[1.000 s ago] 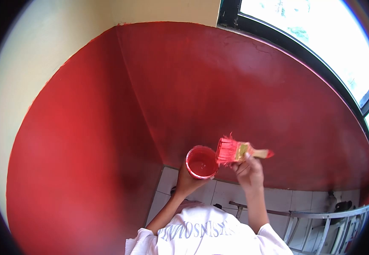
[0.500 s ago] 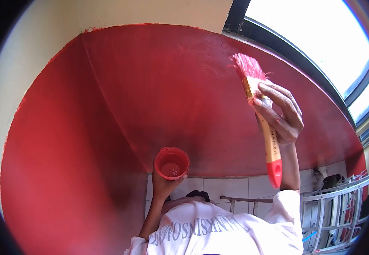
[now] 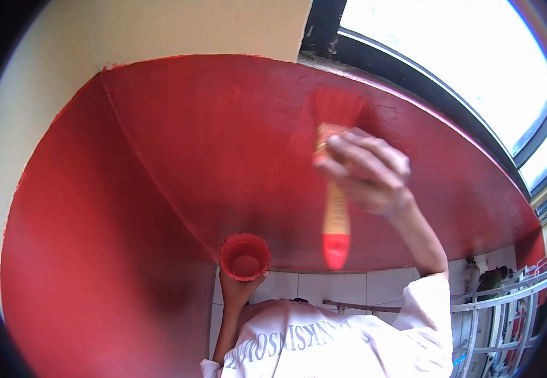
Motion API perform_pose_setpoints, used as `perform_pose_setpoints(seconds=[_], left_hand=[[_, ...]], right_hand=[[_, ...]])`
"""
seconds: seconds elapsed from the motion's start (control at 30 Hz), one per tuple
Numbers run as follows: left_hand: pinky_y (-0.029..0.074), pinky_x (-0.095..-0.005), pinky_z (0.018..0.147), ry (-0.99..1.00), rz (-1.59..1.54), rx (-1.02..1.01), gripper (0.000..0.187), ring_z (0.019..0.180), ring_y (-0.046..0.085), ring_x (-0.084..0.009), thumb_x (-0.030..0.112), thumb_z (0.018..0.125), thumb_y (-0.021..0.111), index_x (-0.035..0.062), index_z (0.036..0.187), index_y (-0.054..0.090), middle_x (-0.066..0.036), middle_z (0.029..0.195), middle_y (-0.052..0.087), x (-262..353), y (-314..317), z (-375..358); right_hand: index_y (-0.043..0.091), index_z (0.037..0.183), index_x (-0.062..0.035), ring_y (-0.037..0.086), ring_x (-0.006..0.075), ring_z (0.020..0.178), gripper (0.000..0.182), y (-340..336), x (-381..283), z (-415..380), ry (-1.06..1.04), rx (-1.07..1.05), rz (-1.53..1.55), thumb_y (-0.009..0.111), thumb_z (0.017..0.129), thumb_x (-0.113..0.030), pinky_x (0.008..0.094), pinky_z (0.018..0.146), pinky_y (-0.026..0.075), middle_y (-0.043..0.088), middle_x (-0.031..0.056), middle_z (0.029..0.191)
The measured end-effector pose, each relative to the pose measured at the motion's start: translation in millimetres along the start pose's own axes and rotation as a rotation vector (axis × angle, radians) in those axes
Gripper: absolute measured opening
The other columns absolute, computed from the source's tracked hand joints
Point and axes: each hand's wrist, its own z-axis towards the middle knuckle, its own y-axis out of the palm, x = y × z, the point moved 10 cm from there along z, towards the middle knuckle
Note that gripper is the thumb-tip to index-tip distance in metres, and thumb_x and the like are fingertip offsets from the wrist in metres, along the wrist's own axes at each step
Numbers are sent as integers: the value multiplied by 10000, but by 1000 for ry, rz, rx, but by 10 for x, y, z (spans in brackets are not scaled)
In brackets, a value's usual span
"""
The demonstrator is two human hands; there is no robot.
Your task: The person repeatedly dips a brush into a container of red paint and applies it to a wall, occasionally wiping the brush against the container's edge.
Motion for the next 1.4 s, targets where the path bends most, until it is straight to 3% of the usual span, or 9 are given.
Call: perform_pose_setpoints(seconds=[0.1,0.27,0.4,0.57,0.7,0.9,1.07,1.2,1.4], left_hand=[[489,-378,936,75,-11,50,787,1108,606,-240,82,568,901,36,1251,513,-118,1199,614,161,39,-32],[490,-386,932,-42,-20,45,800,1102,609,-245,85,552,907,39,1248,515,-117,1203,611,-165,10,-67],[492,-385,930,20,-3,66,800,1099,609,-242,91,552,911,42,1246,516,-116,1198,612,-136,42,-94],[489,-383,937,-10,-52,32,803,1113,601,-234,111,554,921,50,1246,518,-108,1201,613,-29,87,-63],[492,-385,934,7,-33,-4,803,1114,600,-232,113,561,919,54,1252,514,-101,1208,611,32,125,-56],[495,-383,937,-44,-98,-31,803,1122,600,-231,125,571,918,60,1260,512,-96,1221,609,12,129,-41],[497,-385,937,7,-69,-31,827,1127,599,-234,126,566,920,60,1276,502,-99,1229,606,64,80,-23],[498,-386,937,-32,-115,-14,831,1130,599,-236,124,567,919,58,1282,500,-102,1231,606,-23,31,-39],[497,-390,943,62,-66,-21,837,1133,599,-242,117,559,919,57,1281,499,-108,1233,606,57,-24,33]], right_hand=[[743,939,-202,658,164,837,213,323,-353,-372,-16,-186,232,733,746,-114,247,563,599,652,-11,965],[753,1024,-191,676,186,833,315,-318,-19,63,-73,224,-7,779,710,-178,347,742,622,695,41,1009],[731,979,-175,659,159,885,249,209,-138,-181,-55,-128,134,748,739,-110,261,623,616,644,10,985],[753,983,-230,665,168,842,244,-273,-7,71,-74,215,-35,764,741,-204,320,741,623,680,14,1025],[735,972,-190,655,141,844,213,241,-98,-166,-100,-85,82,743,760,-165,274,678,621,638,3,1040],[762,984,-236,677,170,839,255,-214,-43,230,-124,204,-35,777,730,-237,330,766,627,703,32,1005],[729,1032,-205,657,131,860,261,260,-282,-15,-99,-60,238,727,781,-135,249,707,630,638,10,1024],[756,973,-209,682,202,805,253,-142,-61,409,-102,170,-36,790,723,-195,341,748,624,704,51,997],[735,944,-180,656,150,834,204,304,-317,204,-103,-29,291,738,749,-119,247,593,600,653,17,962]])
